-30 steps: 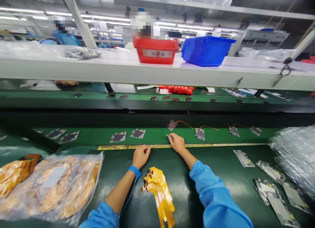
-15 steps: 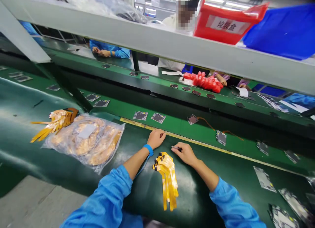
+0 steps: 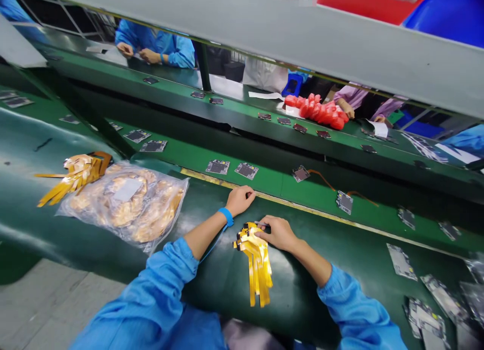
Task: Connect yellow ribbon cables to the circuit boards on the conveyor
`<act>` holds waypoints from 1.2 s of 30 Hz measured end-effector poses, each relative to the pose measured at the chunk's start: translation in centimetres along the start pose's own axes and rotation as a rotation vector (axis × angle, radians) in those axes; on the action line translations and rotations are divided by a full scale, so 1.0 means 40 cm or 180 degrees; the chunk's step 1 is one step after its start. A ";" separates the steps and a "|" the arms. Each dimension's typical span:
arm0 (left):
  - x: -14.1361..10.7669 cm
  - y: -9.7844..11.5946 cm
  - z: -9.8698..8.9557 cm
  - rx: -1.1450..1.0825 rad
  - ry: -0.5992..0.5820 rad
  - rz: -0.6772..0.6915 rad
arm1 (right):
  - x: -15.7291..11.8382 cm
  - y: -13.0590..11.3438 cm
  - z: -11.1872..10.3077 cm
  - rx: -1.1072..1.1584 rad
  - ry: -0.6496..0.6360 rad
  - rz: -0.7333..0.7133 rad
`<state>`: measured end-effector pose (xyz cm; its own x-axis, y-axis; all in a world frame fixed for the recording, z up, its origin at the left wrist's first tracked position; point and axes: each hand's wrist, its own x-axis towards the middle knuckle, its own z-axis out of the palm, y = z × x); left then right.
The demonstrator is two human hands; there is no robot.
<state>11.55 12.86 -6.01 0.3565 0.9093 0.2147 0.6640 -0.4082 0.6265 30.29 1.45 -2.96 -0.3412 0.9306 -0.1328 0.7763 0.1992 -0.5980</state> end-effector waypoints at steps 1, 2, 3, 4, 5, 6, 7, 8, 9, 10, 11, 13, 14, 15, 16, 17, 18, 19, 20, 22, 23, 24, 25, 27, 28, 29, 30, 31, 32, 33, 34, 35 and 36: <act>0.013 -0.002 -0.009 0.0048 -0.0008 0.0030 | 0.000 -0.001 0.000 -0.0012 -0.0026 0.0007; 0.031 -0.005 -0.019 0.0136 -0.0011 0.0113 | -0.001 -0.002 -0.001 -0.0002 -0.0039 0.0018; 0.051 -0.011 -0.029 0.0272 -0.0007 0.0244 | -0.001 -0.001 -0.002 0.0028 -0.0046 0.0022; 0.074 -0.019 -0.040 0.0435 -0.0034 0.0394 | -0.001 0.000 -0.003 0.0072 -0.0051 0.0015; 0.097 -0.029 -0.048 0.0607 -0.0135 0.0536 | -0.001 0.001 -0.004 0.0126 -0.0060 -0.0003; 0.119 -0.040 -0.055 0.0776 -0.0301 0.0626 | -0.002 0.004 -0.005 0.0193 -0.0072 -0.0026; 0.138 -0.053 -0.059 0.0930 -0.0517 0.0648 | -0.003 0.007 -0.005 0.0271 -0.0083 -0.0052; 0.152 -0.065 -0.061 0.1061 -0.0741 0.0629 | -0.004 0.010 -0.005 0.0359 -0.0079 -0.0079; 0.162 -0.075 -0.060 0.1162 -0.0932 0.0587 | -0.005 0.014 -0.005 0.0466 -0.0064 -0.0106; 0.166 -0.083 -0.058 0.1233 -0.1065 0.0546 | -0.005 0.018 -0.004 0.0594 -0.0040 -0.0139; 0.166 -0.088 -0.054 0.1279 -0.1129 0.0524 | -0.005 0.023 -0.003 0.0741 -0.0005 -0.0175; 0.155 -0.086 -0.045 0.1329 -0.1083 0.0539 | -0.002 0.032 -0.001 0.1080 0.0067 -0.0210; 0.147 -0.080 -0.041 0.1350 -0.1020 0.0558 | 0.001 0.037 0.000 0.1267 0.0084 -0.0189; 0.139 -0.071 -0.038 0.1373 -0.0962 0.0575 | 0.005 0.042 -0.001 0.1448 0.0098 -0.0143; 0.133 -0.061 -0.036 0.1399 -0.0917 0.0589 | 0.011 0.048 -0.002 0.1607 0.0113 -0.0081; 0.129 -0.050 -0.035 0.1428 -0.0886 0.0603 | 0.019 0.054 -0.005 0.1735 0.0129 -0.0020; 0.128 -0.039 -0.036 0.1453 -0.0865 0.0610 | 0.029 0.061 -0.010 0.1825 0.0155 0.0028; 0.131 -0.030 -0.037 0.1463 -0.0847 0.0605 | 0.041 0.070 -0.016 0.1878 0.0207 0.0065; 0.138 -0.022 -0.038 0.1452 -0.0821 0.0586 | 0.057 0.079 -0.024 0.1906 0.0293 0.0098; 0.159 -0.009 -0.040 0.1375 -0.0736 0.0484 | 0.095 0.101 -0.041 0.1946 0.0554 0.0173; 0.173 -0.004 -0.040 0.1326 -0.0698 0.0412 | 0.117 0.114 -0.051 0.1971 0.0721 0.0227; 0.188 0.001 -0.039 0.1280 -0.0684 0.0337 | 0.139 0.127 -0.060 0.1991 0.0879 0.0287; 0.203 0.006 -0.037 0.1245 -0.0695 0.0264 | 0.162 0.139 -0.068 0.1975 0.0975 0.0344; 0.231 0.016 -0.030 0.1221 -0.0767 0.0134 | 0.204 0.163 -0.081 0.1915 0.1120 0.0457; 0.243 0.021 -0.025 0.1226 -0.0809 0.0087 | 0.222 0.174 -0.085 0.1863 0.1176 0.0499; 0.253 0.025 -0.019 0.1241 -0.0842 0.0048 | 0.237 0.184 -0.087 0.1804 0.1244 0.0536; 0.263 0.028 -0.013 0.1266 -0.0867 0.0020 | 0.250 0.194 -0.089 0.1740 0.1315 0.0570; 0.271 0.030 -0.007 0.1292 -0.0888 0.0008 | 0.261 0.202 -0.089 0.1672 0.1386 0.0606; 0.278 0.032 -0.001 0.1310 -0.0908 0.0010 | 0.270 0.210 -0.088 0.1603 0.1457 0.0651; 0.285 0.033 0.005 0.1320 -0.0923 0.0017 | 0.277 0.217 -0.088 0.1529 0.1522 0.0708; 0.290 0.034 0.010 0.1327 -0.0932 0.0023 | 0.282 0.223 -0.087 0.1444 0.1575 0.0777; 0.295 0.035 0.016 0.1333 -0.0938 0.0030 | 0.286 0.228 -0.087 0.1348 0.1612 0.0848; 0.300 0.037 0.021 0.1339 -0.0942 0.0039 | 0.289 0.231 -0.087 0.1245 0.1636 0.0920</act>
<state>17.34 23.09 -3.14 0.4963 0.8672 -0.0393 0.8438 -0.4713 0.2566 35.38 15.14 -7.27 0.2181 0.9759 0.0031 0.5177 -0.1129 -0.8481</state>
